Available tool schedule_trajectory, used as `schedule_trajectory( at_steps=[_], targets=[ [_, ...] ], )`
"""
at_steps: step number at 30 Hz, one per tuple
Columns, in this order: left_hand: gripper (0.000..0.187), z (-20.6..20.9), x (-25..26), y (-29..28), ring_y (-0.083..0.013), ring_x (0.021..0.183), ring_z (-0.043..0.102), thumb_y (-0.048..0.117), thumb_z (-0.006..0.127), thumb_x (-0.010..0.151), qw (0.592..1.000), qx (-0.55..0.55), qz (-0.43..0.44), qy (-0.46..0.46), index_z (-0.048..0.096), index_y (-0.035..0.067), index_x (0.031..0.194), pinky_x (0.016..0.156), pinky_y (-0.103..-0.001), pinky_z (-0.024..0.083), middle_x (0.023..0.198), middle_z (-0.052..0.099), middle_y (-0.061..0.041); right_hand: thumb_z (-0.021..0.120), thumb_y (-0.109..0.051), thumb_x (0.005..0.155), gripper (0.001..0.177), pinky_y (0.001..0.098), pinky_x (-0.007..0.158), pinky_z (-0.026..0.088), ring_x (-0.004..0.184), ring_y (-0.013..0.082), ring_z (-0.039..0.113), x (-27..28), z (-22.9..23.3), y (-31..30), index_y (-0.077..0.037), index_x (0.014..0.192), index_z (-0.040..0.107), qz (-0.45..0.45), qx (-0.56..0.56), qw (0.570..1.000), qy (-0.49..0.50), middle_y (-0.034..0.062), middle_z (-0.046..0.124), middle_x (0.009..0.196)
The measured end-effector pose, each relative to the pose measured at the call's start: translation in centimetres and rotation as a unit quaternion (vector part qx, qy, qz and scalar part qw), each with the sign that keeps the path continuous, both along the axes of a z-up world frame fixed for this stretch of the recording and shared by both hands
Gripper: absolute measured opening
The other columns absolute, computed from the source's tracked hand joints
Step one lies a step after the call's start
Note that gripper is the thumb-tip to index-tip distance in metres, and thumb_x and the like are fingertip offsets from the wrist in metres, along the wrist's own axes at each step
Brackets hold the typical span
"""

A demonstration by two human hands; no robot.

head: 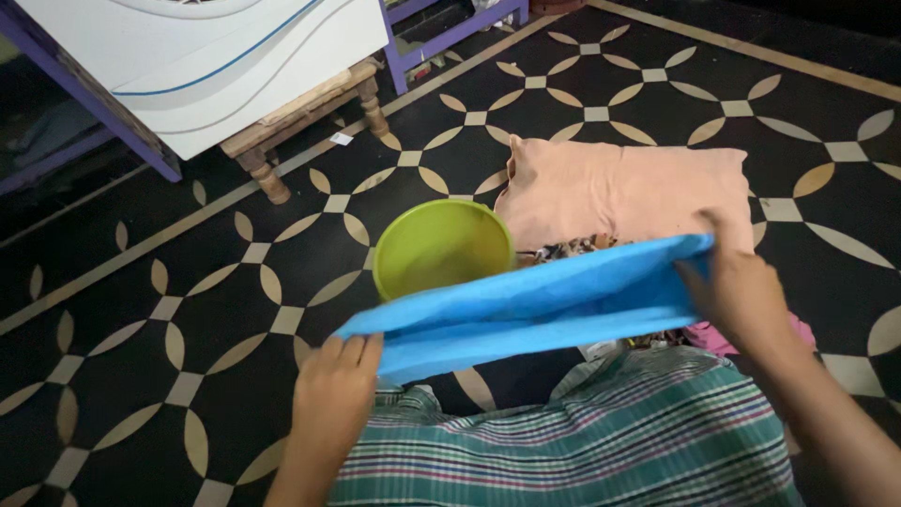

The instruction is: The person wipes the inside of a green bucket with a pink cloth, then unfolds a blue cloth and lines the bucket with it. They adjust the cloth to fit the bucket's shape and tuck the edges inside.

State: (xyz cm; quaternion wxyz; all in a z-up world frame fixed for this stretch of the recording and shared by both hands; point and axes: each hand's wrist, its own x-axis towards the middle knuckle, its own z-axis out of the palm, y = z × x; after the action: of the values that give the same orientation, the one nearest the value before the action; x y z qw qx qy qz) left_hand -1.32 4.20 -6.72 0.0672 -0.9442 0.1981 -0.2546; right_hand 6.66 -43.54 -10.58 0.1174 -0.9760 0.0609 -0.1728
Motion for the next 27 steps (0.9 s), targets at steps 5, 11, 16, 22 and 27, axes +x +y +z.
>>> schedule_trajectory(
  at_steps=[5,11,16,22,27],
  targets=[
    [0.027,-0.2,-0.1,2.3,-0.0243,0.098,0.063,0.015,0.068,0.084,0.982,-0.007,0.165,0.093,0.073,0.007,0.109,0.088,-0.045,0.045,0.102,0.075,-0.007,0.063,-0.025,0.091,0.023,0.0452,0.057,0.055,0.053,0.0273,0.071,1.2,-3.0,0.7,-0.004,0.088,0.071,0.139,0.158,0.972,0.108,0.0111,0.072,0.06],
    [0.052,1.4,0.2,1.4,-0.0338,0.116,0.06,0.028,0.079,0.064,0.991,-0.035,0.037,0.126,0.071,0.01,0.111,0.111,-0.076,0.011,0.104,0.074,-0.011,0.056,-0.03,0.098,0.031,0.0427,0.059,0.054,0.055,0.0275,0.07,2.7,-4.1,3.9,-0.003,0.095,0.069,0.17,0.117,0.967,0.152,0.0147,0.069,0.061],
    [0.041,-0.1,1.0,-2.7,-0.0241,0.1,0.069,0.04,0.078,0.082,0.92,-0.082,0.024,0.382,0.069,0.016,0.114,0.108,-0.051,0.033,0.099,0.075,-0.005,0.049,-0.033,0.101,0.04,0.0484,0.063,0.058,0.063,0.0363,0.074,4.1,-5.8,5.0,0.0,0.123,0.048,0.124,0.183,0.945,0.241,0.0181,0.075,0.068],
    [0.028,0.3,2.7,-1.2,-0.0313,0.08,0.073,0.033,0.08,0.079,0.939,-0.177,0.04,0.291,0.072,0.01,0.093,0.068,-0.043,0.055,0.088,0.076,-0.01,0.069,-0.049,0.088,0.1,0.0477,0.101,0.047,0.123,0.0434,0.054,3.5,-6.7,4.4,-0.004,0.156,0.012,0.244,0.122,0.938,0.214,0.0334,0.048,0.136],
    [0.027,2.3,3.7,-0.6,-0.0248,0.078,0.075,0.031,0.078,0.082,0.901,-0.155,0.142,0.38,0.07,0.015,0.101,0.072,-0.04,0.056,0.086,0.076,-0.006,0.064,-0.049,0.092,0.074,0.043,0.111,0.043,0.136,0.0313,0.051,3.0,-5.8,4.5,-0.022,0.154,0.035,0.374,0.093,0.847,0.367,0.0132,0.043,0.152]
  ],
)
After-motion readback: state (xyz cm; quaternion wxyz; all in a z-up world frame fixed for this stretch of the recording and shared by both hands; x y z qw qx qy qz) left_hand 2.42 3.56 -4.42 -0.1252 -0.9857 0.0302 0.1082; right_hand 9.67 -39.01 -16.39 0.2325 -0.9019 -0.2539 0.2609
